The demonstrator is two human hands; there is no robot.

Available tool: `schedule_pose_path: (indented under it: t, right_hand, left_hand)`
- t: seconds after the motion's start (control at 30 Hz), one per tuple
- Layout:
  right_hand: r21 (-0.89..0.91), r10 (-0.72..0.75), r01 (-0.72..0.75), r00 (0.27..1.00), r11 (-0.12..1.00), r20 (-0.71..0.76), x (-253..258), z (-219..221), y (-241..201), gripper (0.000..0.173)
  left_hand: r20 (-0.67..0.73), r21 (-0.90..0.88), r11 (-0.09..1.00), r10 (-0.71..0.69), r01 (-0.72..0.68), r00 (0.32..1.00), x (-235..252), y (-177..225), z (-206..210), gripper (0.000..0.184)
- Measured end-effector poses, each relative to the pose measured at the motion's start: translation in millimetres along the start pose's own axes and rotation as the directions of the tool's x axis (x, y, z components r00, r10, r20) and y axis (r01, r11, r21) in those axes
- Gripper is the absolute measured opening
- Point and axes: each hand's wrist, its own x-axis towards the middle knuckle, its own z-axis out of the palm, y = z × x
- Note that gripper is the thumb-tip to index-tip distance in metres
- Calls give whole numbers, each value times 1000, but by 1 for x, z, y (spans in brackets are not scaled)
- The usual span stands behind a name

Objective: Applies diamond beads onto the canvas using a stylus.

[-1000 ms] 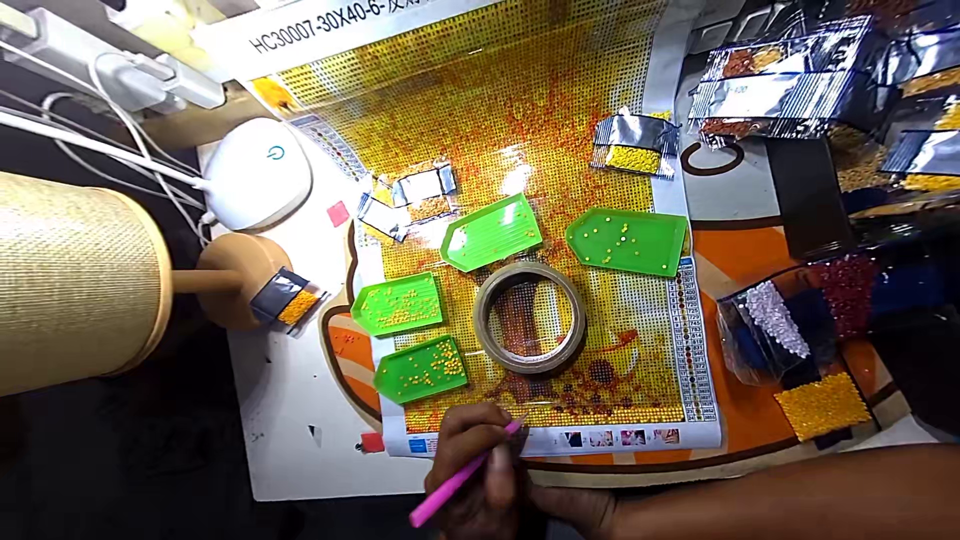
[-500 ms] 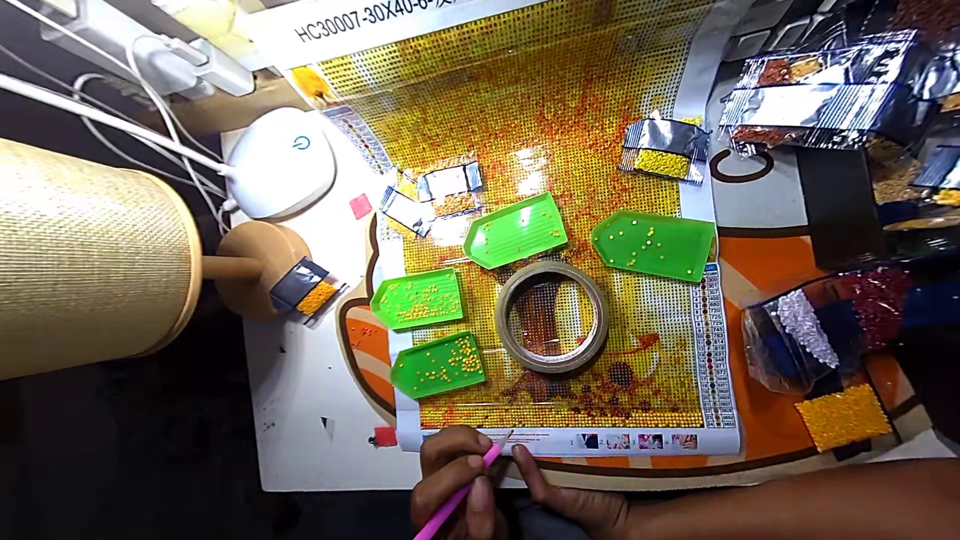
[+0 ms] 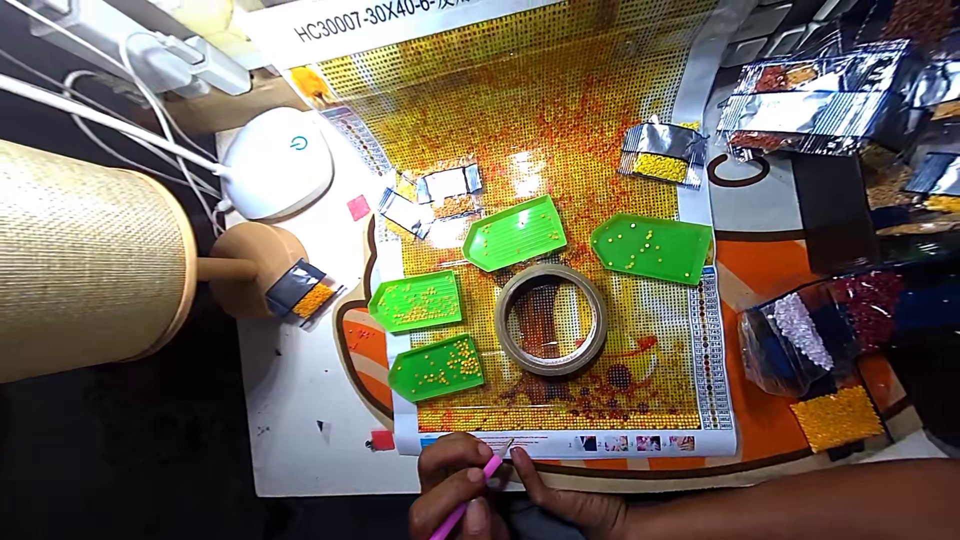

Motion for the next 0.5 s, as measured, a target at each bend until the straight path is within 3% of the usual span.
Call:
schedule_pose_path:
  t: [0.07, 0.2, 0.33, 0.4, 0.43, 0.47, 0.5]
  right_hand:
    - [3, 91, -91, 994, 996, 61, 2, -5, -11, 41]
    - [-178, 4, 10, 997, 984, 74, -32, -12, 77, 36]
    - [-125, 174, -157, 974, 980, 145, -41, -14, 80, 36]
    - [-216, 150, -147, 989, 965, -2, -58, 7, 112, 37]
    - [-236, 191, -196, 981, 952, -43, -55, 12, 107, 38]
    - [-206, 329, -329, 944, 922, -36, -39, 10, 75, 38]
    - [-180, 536, -520, 842, 835, 58, -12, 2, 27, 38]
  left_hand:
    - [3, 16, 1000, 3, -3, 1000, 3, 2, 2, 24]
    - [-2, 29, 999, -17, 17, 1000, 17, 8, 8, 21]
    - [29, -12, 997, -73, 74, 997, 48, 20, 11, 17]
    - [76, -24, 996, -78, 81, 994, 70, 27, 18, 18]
    - [103, -36, 996, -75, 79, 992, 82, 29, 24, 18]
    - [134, -45, 996, -71, 77, 988, 93, 29, 32, 18]
    - [165, -45, 997, -58, 67, 984, 105, 26, 40, 18]
